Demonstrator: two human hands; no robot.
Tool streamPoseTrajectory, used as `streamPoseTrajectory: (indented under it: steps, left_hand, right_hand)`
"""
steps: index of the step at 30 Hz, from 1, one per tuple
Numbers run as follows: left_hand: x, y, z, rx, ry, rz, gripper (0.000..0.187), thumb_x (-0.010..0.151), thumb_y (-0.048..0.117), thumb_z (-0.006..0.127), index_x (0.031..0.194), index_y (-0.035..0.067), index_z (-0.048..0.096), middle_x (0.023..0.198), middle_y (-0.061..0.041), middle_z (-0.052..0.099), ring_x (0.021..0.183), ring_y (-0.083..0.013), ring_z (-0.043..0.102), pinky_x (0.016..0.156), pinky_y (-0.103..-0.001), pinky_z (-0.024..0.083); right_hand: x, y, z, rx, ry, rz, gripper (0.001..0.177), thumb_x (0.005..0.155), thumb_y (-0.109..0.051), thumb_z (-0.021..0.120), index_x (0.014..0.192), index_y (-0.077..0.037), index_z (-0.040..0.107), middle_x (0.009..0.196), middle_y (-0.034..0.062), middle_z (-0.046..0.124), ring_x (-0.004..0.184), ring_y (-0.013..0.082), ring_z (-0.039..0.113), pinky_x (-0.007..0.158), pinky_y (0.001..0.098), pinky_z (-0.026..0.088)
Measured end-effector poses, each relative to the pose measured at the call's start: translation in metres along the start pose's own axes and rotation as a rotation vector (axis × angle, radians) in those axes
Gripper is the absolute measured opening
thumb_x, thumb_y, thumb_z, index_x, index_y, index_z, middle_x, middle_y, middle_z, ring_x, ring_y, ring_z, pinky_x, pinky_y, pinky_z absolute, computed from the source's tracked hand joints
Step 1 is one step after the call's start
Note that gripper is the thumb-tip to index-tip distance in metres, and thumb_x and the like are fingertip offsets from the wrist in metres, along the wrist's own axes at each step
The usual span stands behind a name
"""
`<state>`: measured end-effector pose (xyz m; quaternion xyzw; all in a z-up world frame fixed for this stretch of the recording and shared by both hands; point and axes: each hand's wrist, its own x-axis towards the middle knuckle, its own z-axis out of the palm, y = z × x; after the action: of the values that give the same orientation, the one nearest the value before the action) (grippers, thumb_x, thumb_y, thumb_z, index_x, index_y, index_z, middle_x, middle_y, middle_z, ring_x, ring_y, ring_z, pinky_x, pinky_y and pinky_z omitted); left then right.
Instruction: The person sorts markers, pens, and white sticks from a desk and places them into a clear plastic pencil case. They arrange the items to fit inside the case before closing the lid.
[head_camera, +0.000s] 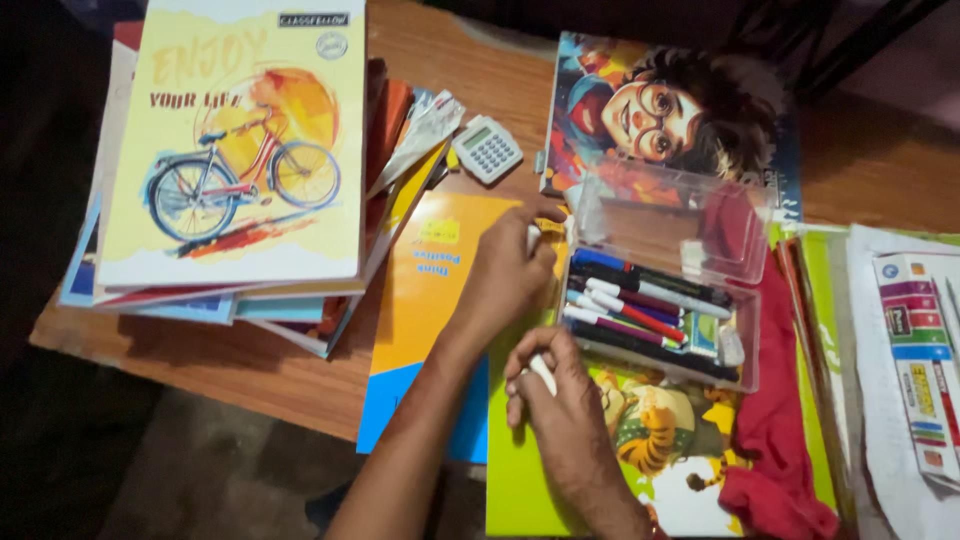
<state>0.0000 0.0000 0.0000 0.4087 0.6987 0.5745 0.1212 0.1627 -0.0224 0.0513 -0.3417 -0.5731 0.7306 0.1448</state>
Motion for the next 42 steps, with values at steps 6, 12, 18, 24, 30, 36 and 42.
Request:
streamPoseTrajectory:
  steps: [6, 12, 18, 24, 30, 36, 42]
  left_hand:
    - [0.016, 0.021, -0.003, 0.214, -0.211, -0.067, 0.059, 0.079, 0.001, 0.067, 0.137, 0.008, 0.058, 0.104, -0.024, 0.071, 0.100, -0.0438, 0.067, 0.082, -0.049, 0.053]
    - [0.026, 0.019, -0.012, 0.220, -0.424, -0.064, 0.057, 0.076, 0.007, 0.078, 0.131, 0.016, 0.065, 0.100, -0.019, 0.073, 0.095, -0.0376, 0.072, 0.080, -0.045, 0.056]
    - [0.035, 0.031, -0.015, 0.309, -0.478, -0.115, 0.061, 0.073, 0.012, 0.080, 0.132, 0.023, 0.065, 0.087, -0.014, 0.073, 0.084, -0.0335, 0.072, 0.072, -0.044, 0.056]
    - [0.026, 0.041, -0.013, 0.426, -0.489, 0.090, 0.057, 0.069, 0.023, 0.085, 0.124, 0.026, 0.069, 0.083, -0.007, 0.065, 0.077, -0.0308, 0.069, 0.064, -0.046, 0.053]
    - [0.026, 0.023, 0.000, 0.566, -0.434, 0.278, 0.021, 0.081, 0.019, 0.081, 0.101, 0.021, 0.075, 0.096, -0.006, 0.063, 0.086, -0.0289, 0.069, 0.068, -0.043, 0.054]
    - [0.029, 0.012, 0.010, 0.541, -0.372, 0.534, 0.009, 0.066, 0.012, 0.075, 0.074, 0.009, 0.074, 0.101, -0.009, 0.064, 0.095, -0.0292, 0.067, 0.074, -0.043, 0.056]
    - [0.034, 0.017, 0.017, 0.547, -0.374, 0.403, 0.006, 0.067, 0.008, 0.073, 0.071, 0.004, 0.071, 0.099, -0.011, 0.063, 0.089, -0.0326, 0.067, 0.074, -0.045, 0.056]
  right_hand:
    - [0.000, -0.010, -0.003, -0.035, -0.037, 0.022, 0.012, 0.095, -0.001, 0.050, 0.105, -0.008, 0.051, 0.086, 0.0045, 0.057, 0.064, 0.0107, 0.055, 0.056, 0.0249, 0.046]
    - [0.003, -0.014, -0.004, -0.118, -0.076, 0.054, 0.014, 0.092, 0.000, 0.049, 0.104, -0.006, 0.053, 0.082, 0.0046, 0.058, 0.061, 0.0101, 0.054, 0.053, 0.0266, 0.046]
    - [0.009, -0.019, -0.006, -0.106, -0.112, 0.065, 0.017, 0.090, 0.000, 0.049, 0.105, -0.008, 0.052, 0.084, 0.0030, 0.059, 0.062, 0.0086, 0.053, 0.056, 0.0259, 0.047]
    - [0.019, -0.018, -0.006, -0.185, -0.119, 0.110, 0.014, 0.090, -0.003, 0.052, 0.103, -0.008, 0.052, 0.084, 0.0031, 0.061, 0.063, 0.0093, 0.055, 0.057, 0.0266, 0.047]
    - [0.024, -0.012, -0.006, -0.218, -0.105, 0.127, 0.015, 0.088, -0.002, 0.055, 0.101, -0.008, 0.052, 0.081, 0.0044, 0.064, 0.059, 0.0104, 0.057, 0.057, 0.0268, 0.047]
    - [0.026, -0.005, -0.008, -0.206, -0.112, 0.139, 0.018, 0.087, -0.003, 0.057, 0.103, -0.009, 0.051, 0.080, 0.0047, 0.063, 0.056, 0.0100, 0.054, 0.053, 0.0268, 0.045]
    - [0.028, -0.005, -0.013, -0.177, -0.127, 0.135, 0.020, 0.087, -0.002, 0.055, 0.105, -0.009, 0.050, 0.081, 0.0045, 0.063, 0.056, 0.0107, 0.052, 0.053, 0.0273, 0.044]
